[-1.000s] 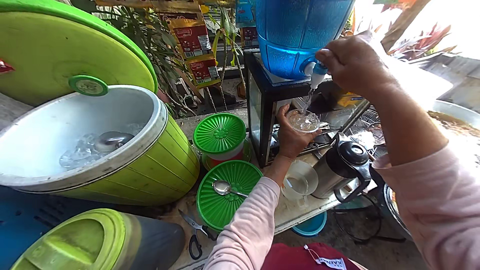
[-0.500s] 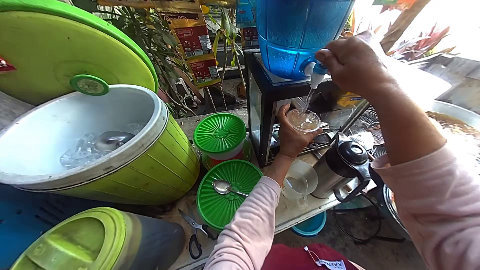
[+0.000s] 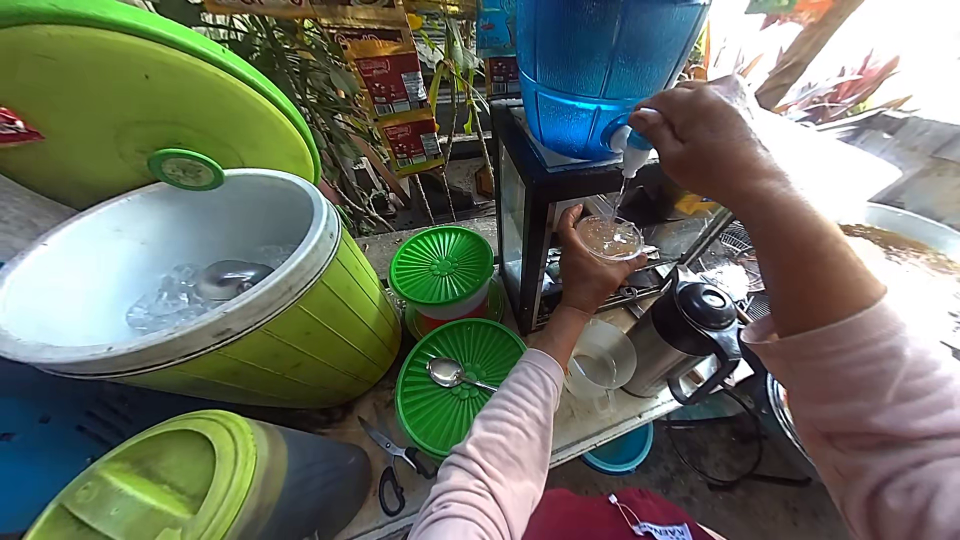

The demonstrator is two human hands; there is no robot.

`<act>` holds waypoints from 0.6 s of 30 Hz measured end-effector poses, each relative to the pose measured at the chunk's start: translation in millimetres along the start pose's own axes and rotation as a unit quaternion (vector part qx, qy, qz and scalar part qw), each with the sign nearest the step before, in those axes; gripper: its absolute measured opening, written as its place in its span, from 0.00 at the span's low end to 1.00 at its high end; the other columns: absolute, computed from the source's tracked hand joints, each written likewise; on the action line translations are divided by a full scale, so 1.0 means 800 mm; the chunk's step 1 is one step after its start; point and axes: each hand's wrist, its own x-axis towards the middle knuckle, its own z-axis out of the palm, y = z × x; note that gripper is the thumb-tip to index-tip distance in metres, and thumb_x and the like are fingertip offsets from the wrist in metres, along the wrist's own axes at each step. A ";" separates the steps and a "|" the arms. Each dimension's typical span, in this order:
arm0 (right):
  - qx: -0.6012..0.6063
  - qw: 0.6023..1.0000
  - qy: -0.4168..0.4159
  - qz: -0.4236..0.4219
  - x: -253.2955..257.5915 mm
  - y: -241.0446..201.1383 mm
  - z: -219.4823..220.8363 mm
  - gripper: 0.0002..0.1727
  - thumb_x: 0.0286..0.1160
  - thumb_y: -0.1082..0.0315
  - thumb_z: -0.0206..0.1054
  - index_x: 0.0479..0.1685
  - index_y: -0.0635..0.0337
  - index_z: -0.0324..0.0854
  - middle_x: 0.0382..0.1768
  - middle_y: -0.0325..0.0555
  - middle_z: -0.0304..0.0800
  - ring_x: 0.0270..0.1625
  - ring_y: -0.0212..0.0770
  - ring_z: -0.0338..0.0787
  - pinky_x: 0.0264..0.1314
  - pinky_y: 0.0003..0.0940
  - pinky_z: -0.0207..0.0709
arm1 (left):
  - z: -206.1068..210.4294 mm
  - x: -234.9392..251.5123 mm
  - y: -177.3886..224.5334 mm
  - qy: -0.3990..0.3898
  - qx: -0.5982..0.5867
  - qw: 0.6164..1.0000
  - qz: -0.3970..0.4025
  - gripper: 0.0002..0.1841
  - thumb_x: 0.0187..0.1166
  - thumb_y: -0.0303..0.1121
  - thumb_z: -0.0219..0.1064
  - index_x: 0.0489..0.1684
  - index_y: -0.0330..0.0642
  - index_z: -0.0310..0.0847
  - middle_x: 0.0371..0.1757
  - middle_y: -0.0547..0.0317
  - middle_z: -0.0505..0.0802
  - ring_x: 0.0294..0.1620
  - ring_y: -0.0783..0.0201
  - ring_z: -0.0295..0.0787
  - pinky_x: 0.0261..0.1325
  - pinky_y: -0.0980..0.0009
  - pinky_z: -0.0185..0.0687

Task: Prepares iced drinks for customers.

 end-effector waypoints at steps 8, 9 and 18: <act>0.092 0.992 0.019 0.084 -0.044 -0.001 -0.011 0.30 0.88 0.52 0.59 0.82 0.63 0.73 0.70 0.67 0.81 0.66 0.60 0.87 0.68 0.54 0.81 | -0.010 -0.006 0.008 0.005 0.008 1.000 0.023 0.63 0.40 0.31 0.94 0.85 0.40 0.50 0.78 0.36 0.74 0.70 0.51 0.82 0.67 0.58 0.84; 0.088 0.991 0.046 0.086 -0.058 -0.002 -0.012 0.24 0.88 0.57 0.59 0.72 0.65 0.80 0.62 0.66 0.85 0.58 0.58 0.89 0.61 0.53 0.82 | -0.014 -0.008 0.011 0.005 0.002 1.000 0.024 0.63 0.40 0.30 0.94 0.84 0.39 0.51 0.78 0.36 0.74 0.71 0.52 0.81 0.68 0.59 0.83; 0.120 0.980 -0.122 -0.103 -0.053 -0.056 0.004 0.10 0.72 0.69 0.64 0.42 0.56 0.92 0.33 0.42 0.92 0.34 0.39 0.91 0.39 0.46 0.84 | -0.094 -0.022 0.074 0.018 0.047 0.998 0.031 0.63 0.39 0.34 0.94 0.82 0.38 0.50 0.71 0.38 0.79 0.67 0.56 0.85 0.68 0.61 0.85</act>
